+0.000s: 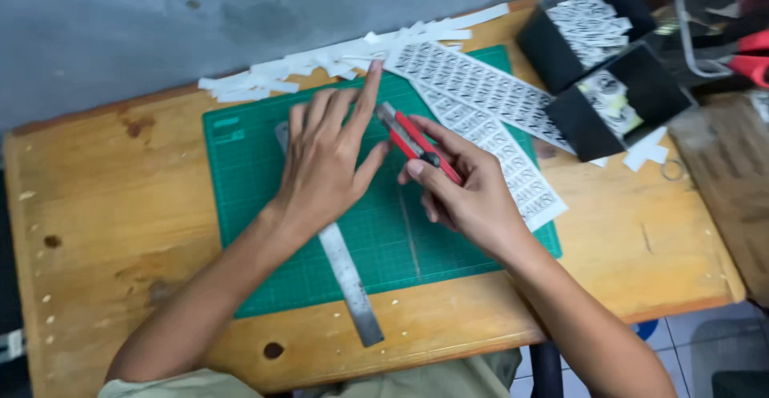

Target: The person uses a metal ruler and a red utility knife to cut a sheet of printed paper into smaller strips on a green cutting mat. The person repeatedly aligns the ruler and slices along its edge, then moves the cut pieces aside.

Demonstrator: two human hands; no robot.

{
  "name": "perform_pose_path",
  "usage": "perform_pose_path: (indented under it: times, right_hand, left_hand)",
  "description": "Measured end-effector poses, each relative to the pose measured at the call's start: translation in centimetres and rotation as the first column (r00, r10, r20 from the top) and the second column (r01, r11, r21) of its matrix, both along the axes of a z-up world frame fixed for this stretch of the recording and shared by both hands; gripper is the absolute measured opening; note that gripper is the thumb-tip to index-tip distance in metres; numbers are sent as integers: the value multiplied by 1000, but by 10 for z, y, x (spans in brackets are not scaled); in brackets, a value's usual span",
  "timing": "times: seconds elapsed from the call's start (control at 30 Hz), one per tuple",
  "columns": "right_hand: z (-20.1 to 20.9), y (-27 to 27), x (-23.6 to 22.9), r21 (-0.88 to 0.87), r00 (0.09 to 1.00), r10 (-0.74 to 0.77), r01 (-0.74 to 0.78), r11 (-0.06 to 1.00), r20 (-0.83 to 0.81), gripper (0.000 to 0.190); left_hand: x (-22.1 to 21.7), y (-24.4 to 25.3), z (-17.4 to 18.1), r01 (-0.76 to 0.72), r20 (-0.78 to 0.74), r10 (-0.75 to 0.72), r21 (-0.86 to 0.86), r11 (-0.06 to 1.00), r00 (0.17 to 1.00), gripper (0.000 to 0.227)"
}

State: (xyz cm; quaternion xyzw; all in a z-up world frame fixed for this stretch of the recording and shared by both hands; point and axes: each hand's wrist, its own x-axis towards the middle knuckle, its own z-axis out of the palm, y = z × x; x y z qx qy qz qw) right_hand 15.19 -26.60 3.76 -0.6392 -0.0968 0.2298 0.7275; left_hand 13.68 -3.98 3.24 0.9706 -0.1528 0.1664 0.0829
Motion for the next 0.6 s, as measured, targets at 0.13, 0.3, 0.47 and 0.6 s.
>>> perform_pose_path:
  times: [0.13,0.3,0.47,0.6]
  right_hand:
    - [-15,12,-13,-333,977,199,-164,929,74,46]
    - [-23,18,-22,-541,790,432,-154,827,436,39]
    - [-17,16,-23,-566,711,559,-271,778,428,41]
    - [-20,19,-19,-602,654,651,-356,715,386,44]
  left_hand:
    - [-67,41,-38,-201,-133,205,43,979,970,95]
    - [-100,61,-49,-212,-340,243,127,969,908,83]
    - [-107,75,-53,-236,-345,266,127,963,900,89]
    - [-111,82,-49,-236,-393,272,137,962,878,105]
